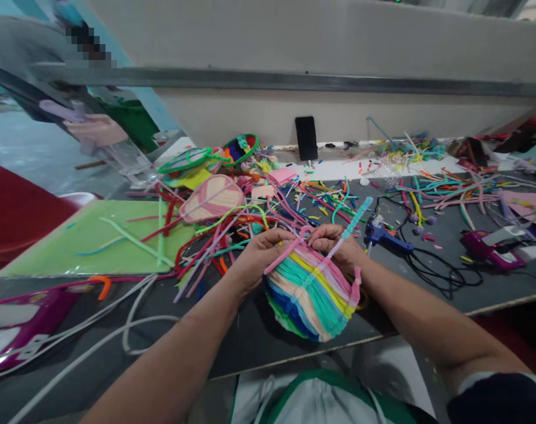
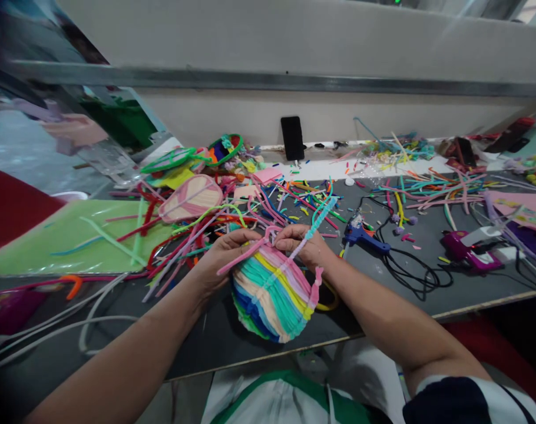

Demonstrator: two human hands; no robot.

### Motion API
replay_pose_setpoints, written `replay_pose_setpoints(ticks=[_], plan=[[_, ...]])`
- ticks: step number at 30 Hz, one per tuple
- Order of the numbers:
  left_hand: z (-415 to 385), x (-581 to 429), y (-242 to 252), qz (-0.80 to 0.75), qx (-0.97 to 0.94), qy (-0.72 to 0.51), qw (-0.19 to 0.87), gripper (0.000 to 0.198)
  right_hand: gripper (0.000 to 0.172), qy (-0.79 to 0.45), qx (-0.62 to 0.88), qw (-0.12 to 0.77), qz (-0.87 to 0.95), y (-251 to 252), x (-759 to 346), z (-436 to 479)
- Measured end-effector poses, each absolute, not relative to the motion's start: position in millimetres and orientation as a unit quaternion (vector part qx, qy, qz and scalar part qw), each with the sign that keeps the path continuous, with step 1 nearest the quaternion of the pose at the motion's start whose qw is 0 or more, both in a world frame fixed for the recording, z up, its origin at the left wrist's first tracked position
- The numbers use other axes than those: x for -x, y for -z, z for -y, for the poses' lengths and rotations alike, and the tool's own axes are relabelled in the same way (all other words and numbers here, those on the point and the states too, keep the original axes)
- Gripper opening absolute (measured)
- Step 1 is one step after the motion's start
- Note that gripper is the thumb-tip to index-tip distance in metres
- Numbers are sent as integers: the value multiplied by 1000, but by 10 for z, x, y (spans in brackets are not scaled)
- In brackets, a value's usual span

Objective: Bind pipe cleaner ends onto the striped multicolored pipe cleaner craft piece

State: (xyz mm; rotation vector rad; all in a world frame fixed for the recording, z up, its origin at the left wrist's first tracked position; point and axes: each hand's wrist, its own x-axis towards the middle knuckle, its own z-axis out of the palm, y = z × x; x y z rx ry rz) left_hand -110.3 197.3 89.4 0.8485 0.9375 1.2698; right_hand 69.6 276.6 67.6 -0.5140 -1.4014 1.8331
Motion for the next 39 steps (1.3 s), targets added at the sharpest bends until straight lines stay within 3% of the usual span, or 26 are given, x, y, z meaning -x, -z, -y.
replay_pose_setpoints(ticks=[6,11,14,23,30,35,39], plan=[[-1987,1132,-993,-413,-331,-614,586,25,37,-798,109,343,483,-815,-744,-2756],[-1988,1150,-974,-414,-328,-621,579,25,86,-833,28,284,473,-948,-776,-2662],[-1974,1132,-977,-415,-326,-621,580,24,100,-844,13,242,478,-993,-792,-2637],[-1965,1151,-976,-408,-337,-606,594,25,101,-854,14,185,486,-870,-871,-2745],[-1976,1150,-936,-411,-341,-606,589,25,77,-835,16,237,496,-846,-833,-2742],[-1998,1184,-922,-437,-385,-616,531,24,82,-846,34,218,486,-919,-841,-2747],[-2011,1193,-890,-490,-451,-602,440,24,68,-830,79,246,495,-907,-830,-2791]])
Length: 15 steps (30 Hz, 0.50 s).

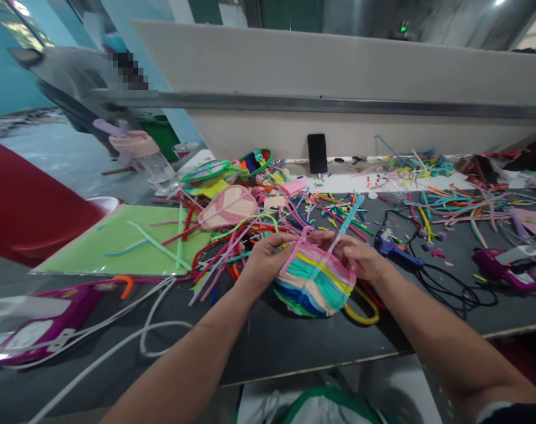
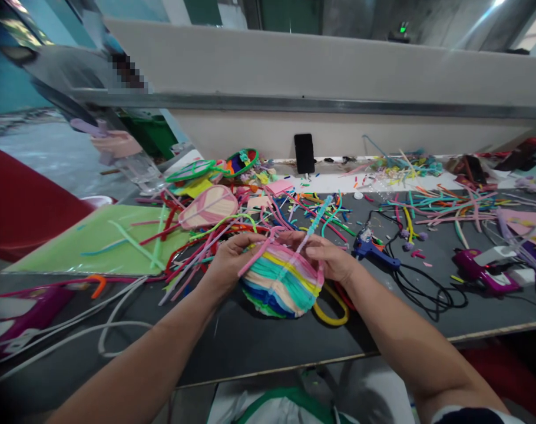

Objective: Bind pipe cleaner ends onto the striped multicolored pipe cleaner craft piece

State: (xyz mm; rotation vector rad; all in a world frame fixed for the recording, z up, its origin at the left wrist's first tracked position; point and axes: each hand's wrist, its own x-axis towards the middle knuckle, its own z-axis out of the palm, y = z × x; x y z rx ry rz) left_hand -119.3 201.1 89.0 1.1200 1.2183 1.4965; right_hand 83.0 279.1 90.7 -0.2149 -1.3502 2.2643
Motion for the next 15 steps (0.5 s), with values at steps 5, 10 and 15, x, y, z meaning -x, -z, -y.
replay_pose_setpoints(ticks=[5,10,15], plan=[[-2011,1209,-918,-516,-476,-566,432,27,43,-823,152,240,492,-847,-823,-2839],[-2014,1290,-1018,-492,-474,-571,456,33,38,-819,161,243,494,-855,-832,-2828],[-2034,1269,-1073,-505,-497,-550,441,34,38,-818,163,225,504,-884,-817,-2780]])
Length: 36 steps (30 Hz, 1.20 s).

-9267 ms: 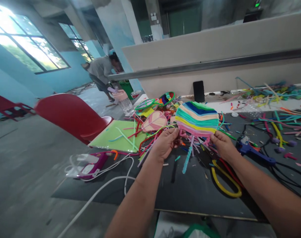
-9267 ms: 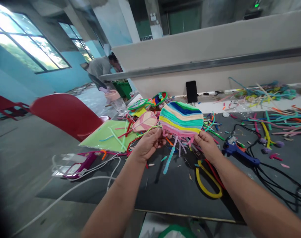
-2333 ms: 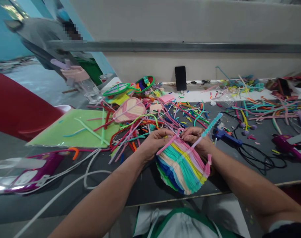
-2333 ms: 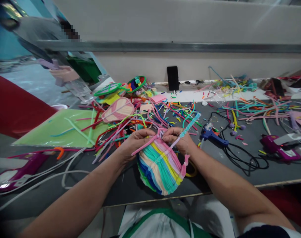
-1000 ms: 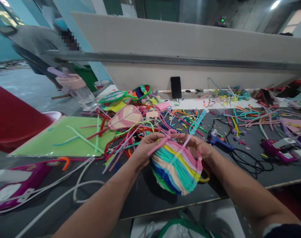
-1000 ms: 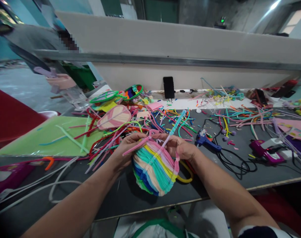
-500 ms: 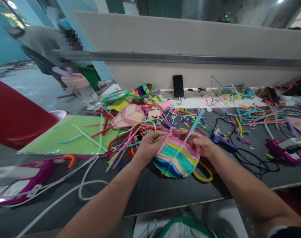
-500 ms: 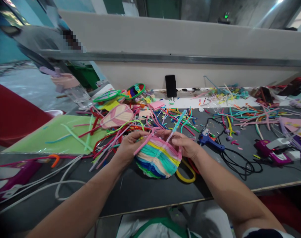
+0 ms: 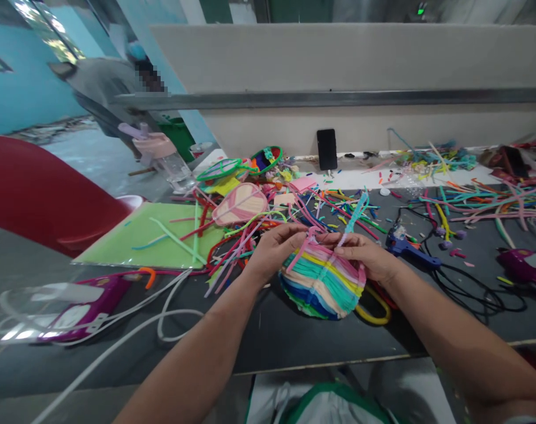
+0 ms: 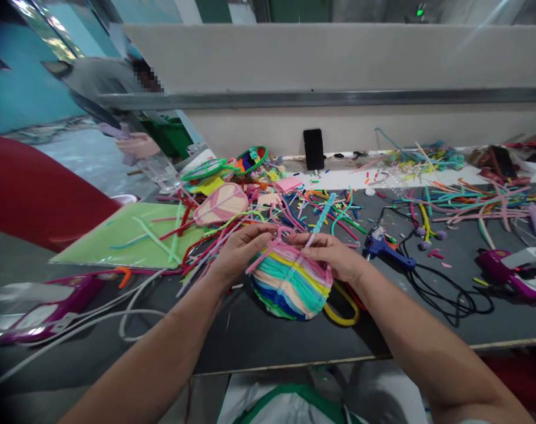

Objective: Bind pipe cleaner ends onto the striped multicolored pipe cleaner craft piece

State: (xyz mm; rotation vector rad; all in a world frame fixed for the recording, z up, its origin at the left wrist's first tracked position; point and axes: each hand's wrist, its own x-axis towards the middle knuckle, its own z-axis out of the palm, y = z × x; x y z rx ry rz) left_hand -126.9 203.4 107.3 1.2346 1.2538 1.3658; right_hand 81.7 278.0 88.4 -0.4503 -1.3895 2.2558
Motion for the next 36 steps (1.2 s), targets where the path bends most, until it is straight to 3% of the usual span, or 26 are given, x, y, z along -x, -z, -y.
replay_pose_setpoints(ticks=[14,24,36], plan=[[-2022,1286,-1045,-527,-578,-486,389,18,37,-816,169,218,508,-833,-809,-2798],[-2014,1375,-1014,-463,-473,-472,582,32,39,-820,161,211,508,-816,-830,-2818],[-2077,1378,-839,-449,-409,-490,626,30,41,-821,146,215,509,-825,-824,-2813]])
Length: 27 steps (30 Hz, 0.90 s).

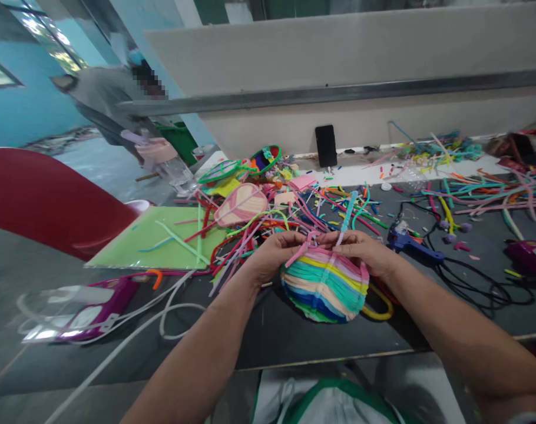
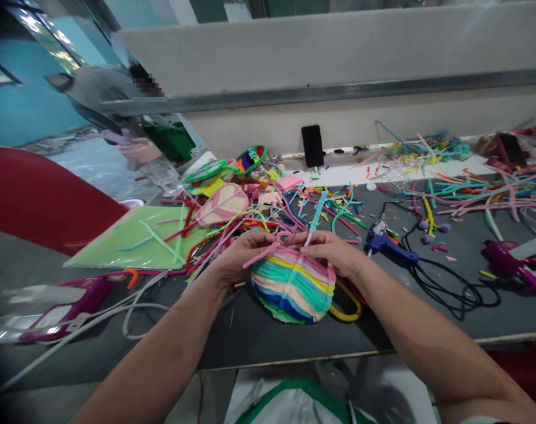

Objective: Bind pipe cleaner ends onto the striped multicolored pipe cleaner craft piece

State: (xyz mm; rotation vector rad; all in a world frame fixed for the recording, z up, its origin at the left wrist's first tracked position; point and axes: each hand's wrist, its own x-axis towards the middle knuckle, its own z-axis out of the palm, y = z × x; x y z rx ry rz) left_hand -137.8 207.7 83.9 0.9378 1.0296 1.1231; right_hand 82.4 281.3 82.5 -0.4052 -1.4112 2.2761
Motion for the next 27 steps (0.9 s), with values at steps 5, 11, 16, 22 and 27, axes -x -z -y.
replay_pose_setpoints(ticks=[5,11,16,22,27], plan=[[-2052,1391,-903,-432,-401,-487,645,31,41,-812,144,223,519,-819,-830,-2823],[-2092,1393,-856,-448,-404,-508,615,25,39,-817,149,224,511,-816,-826,-2810],[-2102,1388,-830,-465,-433,-498,590,22,39,-807,158,227,521,-815,-821,-2807],[-2104,1388,-841,-494,-477,-472,553,21,38,-792,167,228,541,-781,-813,-2828],[-2111,1407,-856,-515,-557,-426,493,23,38,-791,165,219,546,-772,-806,-2829]])
